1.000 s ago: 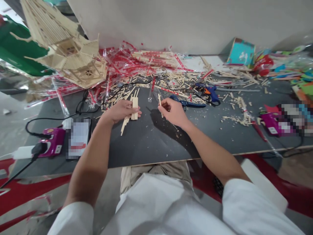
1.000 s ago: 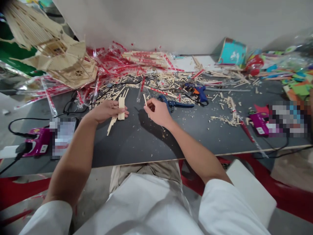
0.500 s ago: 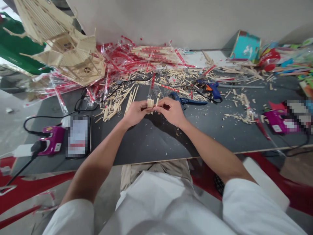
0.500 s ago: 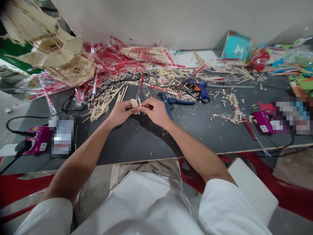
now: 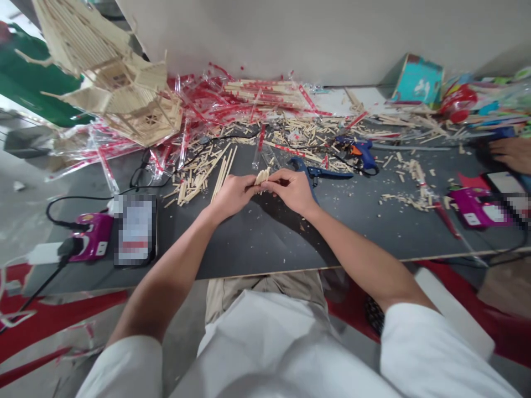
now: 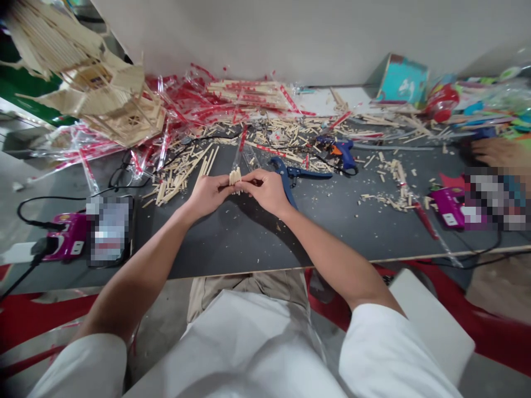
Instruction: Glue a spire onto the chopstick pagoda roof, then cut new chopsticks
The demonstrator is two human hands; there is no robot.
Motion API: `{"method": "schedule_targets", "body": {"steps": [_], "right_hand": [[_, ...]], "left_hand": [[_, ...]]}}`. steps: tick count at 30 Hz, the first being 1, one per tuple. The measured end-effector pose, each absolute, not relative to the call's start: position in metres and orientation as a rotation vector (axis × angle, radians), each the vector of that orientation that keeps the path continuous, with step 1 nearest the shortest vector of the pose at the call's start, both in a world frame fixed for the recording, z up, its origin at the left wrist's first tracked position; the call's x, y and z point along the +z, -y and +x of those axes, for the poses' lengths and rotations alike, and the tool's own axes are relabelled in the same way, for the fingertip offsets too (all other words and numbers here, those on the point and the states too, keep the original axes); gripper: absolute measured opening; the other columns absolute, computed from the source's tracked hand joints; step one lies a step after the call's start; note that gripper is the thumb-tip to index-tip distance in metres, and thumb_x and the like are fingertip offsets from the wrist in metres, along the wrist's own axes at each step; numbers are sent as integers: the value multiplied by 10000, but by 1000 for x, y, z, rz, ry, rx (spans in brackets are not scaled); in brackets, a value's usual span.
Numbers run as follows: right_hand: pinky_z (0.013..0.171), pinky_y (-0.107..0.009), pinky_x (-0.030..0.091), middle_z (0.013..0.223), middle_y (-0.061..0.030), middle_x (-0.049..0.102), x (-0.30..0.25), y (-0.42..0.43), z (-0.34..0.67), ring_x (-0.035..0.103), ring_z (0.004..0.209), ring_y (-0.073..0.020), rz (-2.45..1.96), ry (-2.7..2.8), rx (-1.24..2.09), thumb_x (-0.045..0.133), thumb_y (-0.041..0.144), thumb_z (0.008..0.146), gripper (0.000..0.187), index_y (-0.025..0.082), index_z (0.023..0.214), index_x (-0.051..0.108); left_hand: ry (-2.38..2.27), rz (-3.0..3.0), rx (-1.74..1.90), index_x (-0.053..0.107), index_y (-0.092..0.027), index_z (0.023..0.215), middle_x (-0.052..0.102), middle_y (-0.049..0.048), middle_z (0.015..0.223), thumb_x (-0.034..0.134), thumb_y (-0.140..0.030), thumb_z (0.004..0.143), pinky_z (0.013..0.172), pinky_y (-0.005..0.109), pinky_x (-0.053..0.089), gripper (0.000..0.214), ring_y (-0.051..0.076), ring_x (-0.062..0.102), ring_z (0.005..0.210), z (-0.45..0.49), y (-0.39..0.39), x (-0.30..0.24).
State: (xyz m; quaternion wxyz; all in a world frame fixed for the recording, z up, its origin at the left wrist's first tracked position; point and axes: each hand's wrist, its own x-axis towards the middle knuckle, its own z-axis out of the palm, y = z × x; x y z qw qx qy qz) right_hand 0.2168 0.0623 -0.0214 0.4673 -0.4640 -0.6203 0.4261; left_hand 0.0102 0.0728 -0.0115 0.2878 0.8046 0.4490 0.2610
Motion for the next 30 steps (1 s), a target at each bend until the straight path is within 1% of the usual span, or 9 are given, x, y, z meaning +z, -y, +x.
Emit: {"method": "schedule_targets", "body": {"steps": [6,11,14,16,19,22,24,27,30], "right_hand": [[541,-309,506,633,-5,701,-22,-62,217,620,535,-153,-1156,1556,1267,851,546,752,320,237,787,773],[544,-311,511,639,-8,709,-28,-61,217,633,521,-154,-1195,1614,1255,826,531,793,310,229,805,761],[551,-309,517,651,-8,714,-29,-61,216,647,538,-156,-1200,1646,1216,793,537,829,314,226,835,749],[547,-301,515,655,-10,713,-28,-60,216,648,543,-152,-1212,1671,1194,767,547,852,325,222,848,751],[542,-284,516,666,-15,709,-27,-61,217,651,562,-145,-1203,1670,1187,746,549,870,340,209,850,748],[533,-270,520,661,-13,691,-27,-63,218,651,575,-141,-1141,1606,1204,758,541,863,344,198,857,741],[531,-271,523,661,-7,679,-27,-65,218,646,574,-142,-1107,1557,1177,781,538,844,345,197,877,743],[534,-282,528,808,-31,713,-26,-66,218,650,594,-137,-1092,1524,1047,773,546,853,348,204,918,752],[567,-296,538,1004,-56,726,-25,-67,218,648,617,-122,-1087,1563,884,708,516,922,304,219,952,759]], "left_hand": [[-1119,1814,522,642,-174,688,551,-23,590,759,-445,858,538,221,383,340,120,524,560,-1,-73,2],[-1153,1547,365,651,-192,587,628,21,554,855,-467,768,503,251,480,387,164,628,528,-17,-77,7],[-1217,1402,257,734,-187,646,727,77,634,815,-531,797,545,286,563,385,217,717,582,-27,-80,7],[-1328,1372,273,763,-174,712,754,97,677,794,-546,817,562,305,590,388,231,736,592,-35,-83,6],[-1437,1569,410,792,-177,829,780,90,761,724,-546,891,608,304,591,380,209,737,632,-43,-86,7],[-1348,1836,593,814,-210,979,793,69,897,612,-555,977,724,305,571,400,203,738,795,-39,-87,11],[-1291,2013,682,820,-220,1020,766,62,914,578,-522,1008,787,314,540,387,205,710,870,-29,-84,14],[-1274,2137,854,838,-225,1001,684,61,924,620,-426,998,806,307,506,296,193,658,884,-9,-81,11],[-1266,2041,990,848,-252,1015,651,36,878,688,-414,966,739,284,482,233,162,632,795,4,-80,-2]]}}
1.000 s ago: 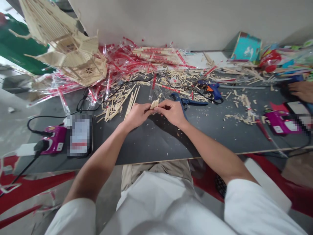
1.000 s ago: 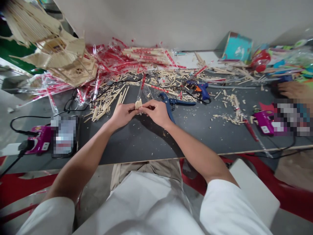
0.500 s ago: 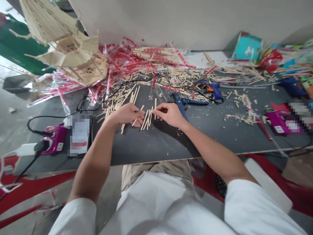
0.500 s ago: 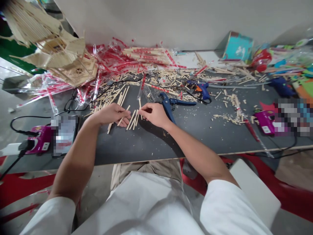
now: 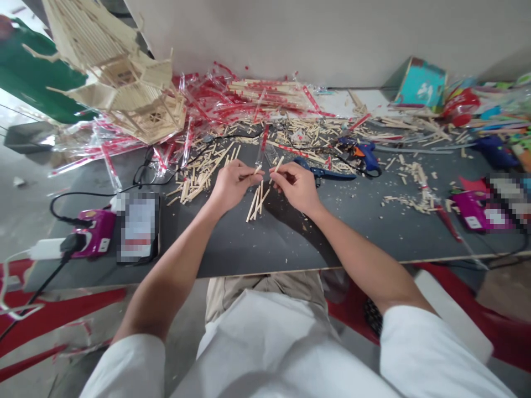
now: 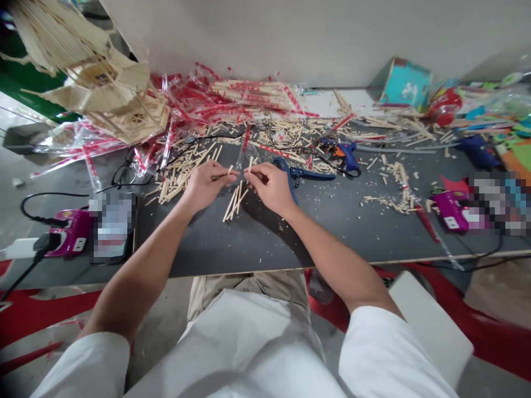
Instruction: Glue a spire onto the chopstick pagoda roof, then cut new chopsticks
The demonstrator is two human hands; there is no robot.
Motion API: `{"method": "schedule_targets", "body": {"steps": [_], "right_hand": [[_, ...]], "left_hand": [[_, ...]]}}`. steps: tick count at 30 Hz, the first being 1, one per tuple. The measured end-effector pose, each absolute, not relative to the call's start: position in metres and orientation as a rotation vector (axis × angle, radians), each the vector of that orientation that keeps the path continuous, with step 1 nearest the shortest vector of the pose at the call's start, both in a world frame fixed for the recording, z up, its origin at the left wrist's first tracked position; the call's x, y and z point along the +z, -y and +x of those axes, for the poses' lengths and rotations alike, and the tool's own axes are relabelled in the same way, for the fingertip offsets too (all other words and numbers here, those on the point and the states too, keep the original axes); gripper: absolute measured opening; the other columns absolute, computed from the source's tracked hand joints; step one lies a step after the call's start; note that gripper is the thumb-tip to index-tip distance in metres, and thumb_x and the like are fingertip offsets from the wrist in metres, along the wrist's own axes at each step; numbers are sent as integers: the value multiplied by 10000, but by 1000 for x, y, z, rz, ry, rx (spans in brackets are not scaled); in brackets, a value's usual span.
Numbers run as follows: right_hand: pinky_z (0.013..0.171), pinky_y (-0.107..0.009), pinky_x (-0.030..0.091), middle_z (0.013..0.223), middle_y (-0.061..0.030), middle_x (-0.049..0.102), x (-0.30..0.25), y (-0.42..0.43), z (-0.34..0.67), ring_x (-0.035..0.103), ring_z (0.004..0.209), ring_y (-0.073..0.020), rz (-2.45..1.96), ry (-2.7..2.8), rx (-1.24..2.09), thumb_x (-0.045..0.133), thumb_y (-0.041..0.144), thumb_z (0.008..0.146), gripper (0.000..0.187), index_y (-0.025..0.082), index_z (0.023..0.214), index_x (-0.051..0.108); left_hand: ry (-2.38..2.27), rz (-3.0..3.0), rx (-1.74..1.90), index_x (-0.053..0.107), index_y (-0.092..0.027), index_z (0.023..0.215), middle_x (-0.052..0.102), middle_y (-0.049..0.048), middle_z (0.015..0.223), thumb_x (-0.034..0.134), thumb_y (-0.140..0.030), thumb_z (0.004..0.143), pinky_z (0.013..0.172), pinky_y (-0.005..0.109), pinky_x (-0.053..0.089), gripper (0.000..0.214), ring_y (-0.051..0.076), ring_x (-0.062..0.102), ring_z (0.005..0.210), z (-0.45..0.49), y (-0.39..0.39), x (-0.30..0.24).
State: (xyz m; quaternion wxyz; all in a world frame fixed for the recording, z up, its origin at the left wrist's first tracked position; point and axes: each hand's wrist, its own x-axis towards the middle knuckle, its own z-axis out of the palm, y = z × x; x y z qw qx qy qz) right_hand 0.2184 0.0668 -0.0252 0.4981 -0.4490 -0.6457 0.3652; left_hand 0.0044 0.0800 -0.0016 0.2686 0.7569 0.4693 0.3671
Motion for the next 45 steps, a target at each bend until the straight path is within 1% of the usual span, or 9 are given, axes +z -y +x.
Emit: {"method": "schedule_targets", "body": {"steps": [5,11,15,18,24,32,36,42,45], "right_hand": [[630,-300,521,930,-50,698,-25,-75,217,627,651,-128,-1059,1723,665,660,437,972,253,215,1020,773],[677,-303,520,885,-53,738,-16,-97,204,652,715,-160,-1017,1817,620,675,376,948,219,190,1027,761],[732,-314,531,870,-44,767,-11,-110,192,686,746,-175,-982,1965,657,677,268,934,115,186,958,754],[782,-326,549,921,-48,786,-14,-113,188,723,802,-191,-976,1994,671,660,226,943,130,200,1042,741],[851,-367,575,993,-68,805,-24,-107,194,768,875,-225,-1011,1952,671,702,326,946,316,221,1237,638],[874,-353,552,973,-51,796,-22,-100,195,754,908,-221,-1039,1969,642,717,265,927,257,216,1172,657],[804,-328,543,967,-64,768,-23,-102,198,710,831,-194,-985,1915,638,772,329,891,280,189,1121,698],[780,-335,535,977,-62,752,-20,-98,197,675,823,-188,-1005,1807,725,626,473,983,315,219,1141,724],[746,-322,530,927,-40,751,-21,-96,194,672,792,-179,-994,1760,793,646,511,963,322,229,1094,731]], "left_hand": [[-1304,1970,1153,849,-269,1017,668,15,831,747,-375,931,699,280,451,171,144,601,725,9,-86,-22],[-1278,1887,1245,849,-246,905,753,36,939,727,-356,928,828,312,500,166,193,693,880,5,-93,-26],[-1295,1770,1247,841,-222,845,770,12,818,747,-373,898,701,289,482,185,177,679,743,2,-93,-27],[-1283,1714,1266,832,-205,846,776,7,818,745,-383,890,690,280,495,203,172,683,726,-2,-95,-27],[-1174,1592,1320,835,-189,947,808,54,977,773,-414,860,812,307,569,248,209,741,872,2,-95,-28],[-1173,1597,1301,823,-178,946,799,47,915,784,-373,851,799,299,559,220,199,727,837,9,-92,-32],[-1169,1578,1300,789,-176,981,791,50,935,734,-394,893,843,302,577,242,195,735,882,10,-95,-37],[-1096,1589,1233,736,-168,1013,777,64,945,725,-406,894,850,289,596,266,186,752,905,12,-96,-41],[-1116,1651,1200,737,-168,972,773,54,898,706,-396,907,816,280,589,239,186,748,870,12,-93,-39]]}}
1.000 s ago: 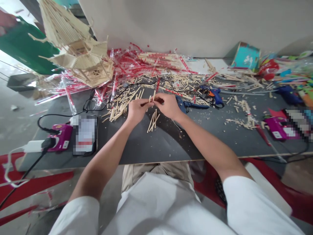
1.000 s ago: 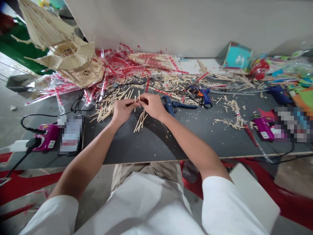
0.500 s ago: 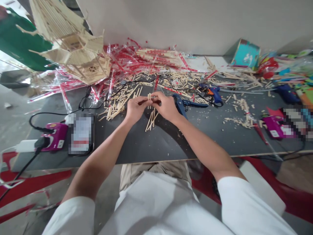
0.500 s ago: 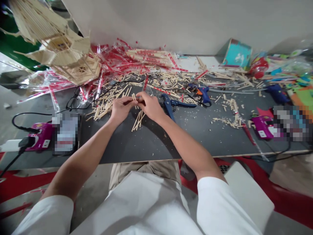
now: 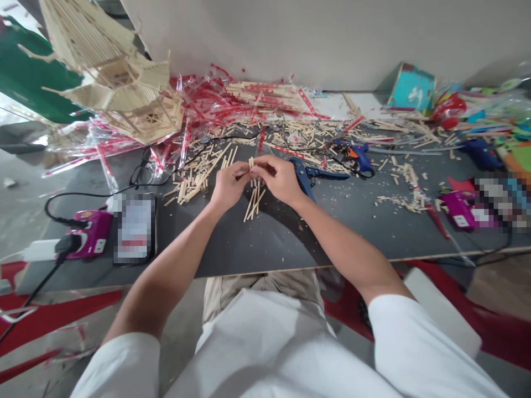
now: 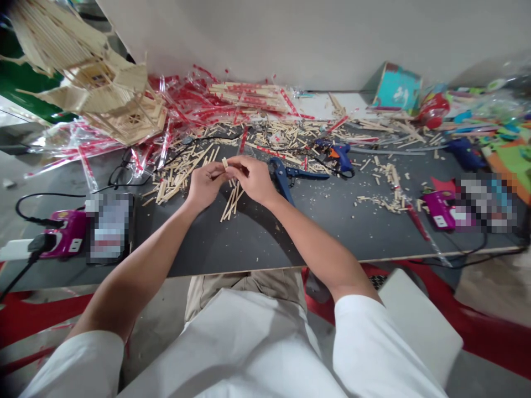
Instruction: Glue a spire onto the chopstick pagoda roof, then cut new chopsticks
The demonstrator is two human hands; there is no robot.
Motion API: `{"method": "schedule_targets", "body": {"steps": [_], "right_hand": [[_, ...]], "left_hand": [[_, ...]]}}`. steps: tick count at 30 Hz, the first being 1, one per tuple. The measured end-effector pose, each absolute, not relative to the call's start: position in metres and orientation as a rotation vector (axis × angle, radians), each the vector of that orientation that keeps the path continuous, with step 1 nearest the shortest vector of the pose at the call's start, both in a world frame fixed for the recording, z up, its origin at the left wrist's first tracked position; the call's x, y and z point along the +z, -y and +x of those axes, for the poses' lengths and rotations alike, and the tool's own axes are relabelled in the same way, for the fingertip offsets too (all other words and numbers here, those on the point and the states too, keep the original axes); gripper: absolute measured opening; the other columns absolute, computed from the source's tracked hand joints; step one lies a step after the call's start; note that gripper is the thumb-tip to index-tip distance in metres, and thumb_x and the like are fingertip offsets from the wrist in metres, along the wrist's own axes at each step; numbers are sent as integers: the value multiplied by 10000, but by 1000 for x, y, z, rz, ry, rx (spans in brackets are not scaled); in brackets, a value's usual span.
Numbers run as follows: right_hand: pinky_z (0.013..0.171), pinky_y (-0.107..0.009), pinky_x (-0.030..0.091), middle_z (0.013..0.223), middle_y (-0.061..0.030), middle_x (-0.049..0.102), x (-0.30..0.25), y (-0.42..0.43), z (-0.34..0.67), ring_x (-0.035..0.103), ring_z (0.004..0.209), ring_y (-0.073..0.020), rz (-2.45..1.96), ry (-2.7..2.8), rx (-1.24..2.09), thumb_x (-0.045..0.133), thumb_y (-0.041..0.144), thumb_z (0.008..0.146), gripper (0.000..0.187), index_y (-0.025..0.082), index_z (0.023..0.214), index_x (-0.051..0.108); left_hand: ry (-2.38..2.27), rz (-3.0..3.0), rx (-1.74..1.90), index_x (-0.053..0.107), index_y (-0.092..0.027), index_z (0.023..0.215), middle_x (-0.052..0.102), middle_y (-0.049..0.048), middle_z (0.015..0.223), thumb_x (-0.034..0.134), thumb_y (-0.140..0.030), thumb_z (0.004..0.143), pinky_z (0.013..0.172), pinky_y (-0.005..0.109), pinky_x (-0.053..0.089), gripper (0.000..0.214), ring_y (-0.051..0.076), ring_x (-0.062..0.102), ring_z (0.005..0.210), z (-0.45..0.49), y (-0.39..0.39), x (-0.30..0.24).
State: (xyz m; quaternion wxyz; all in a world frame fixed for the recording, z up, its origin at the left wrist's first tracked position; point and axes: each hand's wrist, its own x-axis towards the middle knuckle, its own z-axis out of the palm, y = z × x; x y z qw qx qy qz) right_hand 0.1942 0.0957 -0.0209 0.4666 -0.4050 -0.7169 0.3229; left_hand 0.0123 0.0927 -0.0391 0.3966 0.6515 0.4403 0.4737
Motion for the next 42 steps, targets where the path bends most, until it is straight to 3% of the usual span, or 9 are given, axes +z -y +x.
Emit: {"method": "schedule_targets", "body": {"steps": [5,12,22,29,34,42], "right_hand": [[654,-298,484,741,-3,692,-19,-94,193,593,633,-143,-997,1731,820,657,552,945,335,223,946,715],[695,-295,469,851,-24,718,-11,-92,194,606,712,-141,-955,1792,682,662,502,954,300,207,964,714],[637,-299,463,721,3,644,-24,-97,191,563,648,-141,-955,1679,881,664,600,925,379,226,866,656],[687,-298,456,835,-19,675,-18,-94,191,581,725,-143,-984,1741,799,665,552,946,351,205,900,685],[725,-307,461,892,-31,603,-17,-96,193,568,796,-154,-947,1755,719,707,508,934,298,218,867,718],[732,-315,474,889,-30,582,-17,-98,192,541,770,-145,-905,1733,725,681,556,933,369,208,819,644]], "left_hand": [[-1213,1840,1159,771,-189,930,780,23,874,646,-283,910,800,269,573,158,178,741,832,10,-89,-34],[-1243,1934,1131,758,-184,968,791,19,898,549,-127,845,844,280,576,248,193,762,869,8,-87,-34],[-1203,1908,1143,748,-182,942,794,22,869,622,-202,861,753,262,551,152,182,752,814,9,-88,-31],[-1201,1915,1109,676,-174,809,758,0,775,616,-181,831,738,255,544,64,181,743,805,7,-89,-30],[-1192,1926,1068,615,-175,748,724,1,741,610,-233,846,732,260,533,114,187,729,811,5,-90,-30],[-1154,1928,1086,725,-170,833,756,14,808,670,-237,878,729,270,516,98,172,706,777,7,-87,-26]]}}
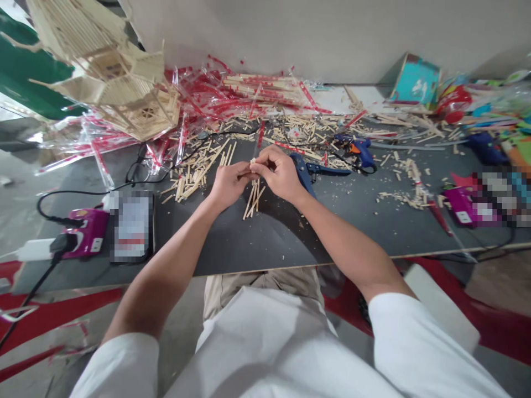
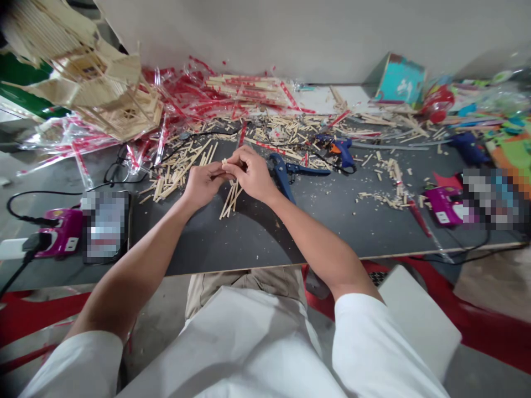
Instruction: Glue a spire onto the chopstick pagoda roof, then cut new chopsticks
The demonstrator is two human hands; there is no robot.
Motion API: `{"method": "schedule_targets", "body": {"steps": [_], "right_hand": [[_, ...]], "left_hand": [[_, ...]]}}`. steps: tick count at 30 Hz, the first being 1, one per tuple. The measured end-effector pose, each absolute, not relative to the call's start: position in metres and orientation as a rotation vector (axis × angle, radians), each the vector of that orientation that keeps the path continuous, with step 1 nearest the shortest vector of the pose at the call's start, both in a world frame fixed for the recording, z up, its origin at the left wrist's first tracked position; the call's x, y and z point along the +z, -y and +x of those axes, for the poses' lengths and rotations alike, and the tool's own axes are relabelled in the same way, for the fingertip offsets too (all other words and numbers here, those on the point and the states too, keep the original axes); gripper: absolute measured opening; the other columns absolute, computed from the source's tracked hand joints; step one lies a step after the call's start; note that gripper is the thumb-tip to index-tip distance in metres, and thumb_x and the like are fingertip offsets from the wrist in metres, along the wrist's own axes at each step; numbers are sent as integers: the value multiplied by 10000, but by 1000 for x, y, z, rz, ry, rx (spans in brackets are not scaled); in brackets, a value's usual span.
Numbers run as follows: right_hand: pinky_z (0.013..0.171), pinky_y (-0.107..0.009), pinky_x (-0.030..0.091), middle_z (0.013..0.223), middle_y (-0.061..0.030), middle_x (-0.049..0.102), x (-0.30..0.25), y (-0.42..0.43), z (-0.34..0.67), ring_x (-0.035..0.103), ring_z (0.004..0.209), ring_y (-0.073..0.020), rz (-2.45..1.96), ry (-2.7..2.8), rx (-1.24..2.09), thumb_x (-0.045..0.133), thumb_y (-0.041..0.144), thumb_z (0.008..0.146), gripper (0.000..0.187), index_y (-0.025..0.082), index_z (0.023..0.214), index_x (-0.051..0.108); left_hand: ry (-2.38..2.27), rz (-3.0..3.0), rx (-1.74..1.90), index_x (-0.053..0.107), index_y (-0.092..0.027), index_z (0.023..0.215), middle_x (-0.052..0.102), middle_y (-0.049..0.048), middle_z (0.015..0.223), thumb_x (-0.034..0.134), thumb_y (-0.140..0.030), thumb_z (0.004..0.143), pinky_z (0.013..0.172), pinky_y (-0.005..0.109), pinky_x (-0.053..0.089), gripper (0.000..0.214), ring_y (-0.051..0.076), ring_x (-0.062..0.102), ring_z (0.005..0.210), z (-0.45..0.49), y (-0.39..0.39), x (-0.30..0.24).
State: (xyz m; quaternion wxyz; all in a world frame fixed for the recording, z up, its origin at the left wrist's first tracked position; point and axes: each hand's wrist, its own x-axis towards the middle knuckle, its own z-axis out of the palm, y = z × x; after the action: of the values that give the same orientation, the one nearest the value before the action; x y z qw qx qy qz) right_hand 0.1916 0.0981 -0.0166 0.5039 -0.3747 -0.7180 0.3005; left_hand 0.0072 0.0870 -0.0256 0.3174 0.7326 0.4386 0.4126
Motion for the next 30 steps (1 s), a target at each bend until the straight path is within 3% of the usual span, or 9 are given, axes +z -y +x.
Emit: {"method": "schedule_targets", "body": {"steps": [7,12,19,25,28,30], "right_hand": [[619,-284,453,737,-2,610,-15,-101,192,530,655,-122,-971,1465,1083,757,739,754,559,206,811,598],[625,-272,463,723,6,620,-13,-99,191,538,650,-114,-985,1421,1142,788,705,740,535,202,811,619],[628,-281,472,690,-1,625,-18,-99,187,554,638,-127,-1060,1387,1166,784,724,722,558,190,796,637],[733,-330,522,954,-78,745,11,-101,220,635,760,-180,-1255,1795,960,720,626,851,453,192,978,738],[841,-402,562,1176,-133,712,25,-97,253,687,853,-227,-1507,1968,755,705,536,883,415,183,1098,733],[990,-479,542,1302,-184,651,27,-89,275,696,1020,-301,-1715,2094,552,679,527,898,511,151,1244,698]], "left_hand": [[-907,1481,978,745,-140,965,774,87,895,717,-481,917,804,368,631,345,211,758,791,18,-79,-15],[-873,1207,910,736,-114,971,782,119,890,788,-407,888,795,402,678,309,220,780,749,22,-74,-11],[-917,1142,883,729,-92,965,783,119,856,753,-292,936,730,347,676,204,202,777,708,21,-74,-12],[-1005,1089,859,710,-64,955,778,130,846,695,-224,973,734,339,670,162,198,776,716,19,-74,-7],[-1048,1058,888,705,-56,958,774,134,841,682,-192,978,735,344,670,139,198,775,707,18,-76,-8],[-1054,1061,927,700,-57,960,772,131,846,684,-185,980,728,336,668,130,193,774,705,18,-78,-9]]}}
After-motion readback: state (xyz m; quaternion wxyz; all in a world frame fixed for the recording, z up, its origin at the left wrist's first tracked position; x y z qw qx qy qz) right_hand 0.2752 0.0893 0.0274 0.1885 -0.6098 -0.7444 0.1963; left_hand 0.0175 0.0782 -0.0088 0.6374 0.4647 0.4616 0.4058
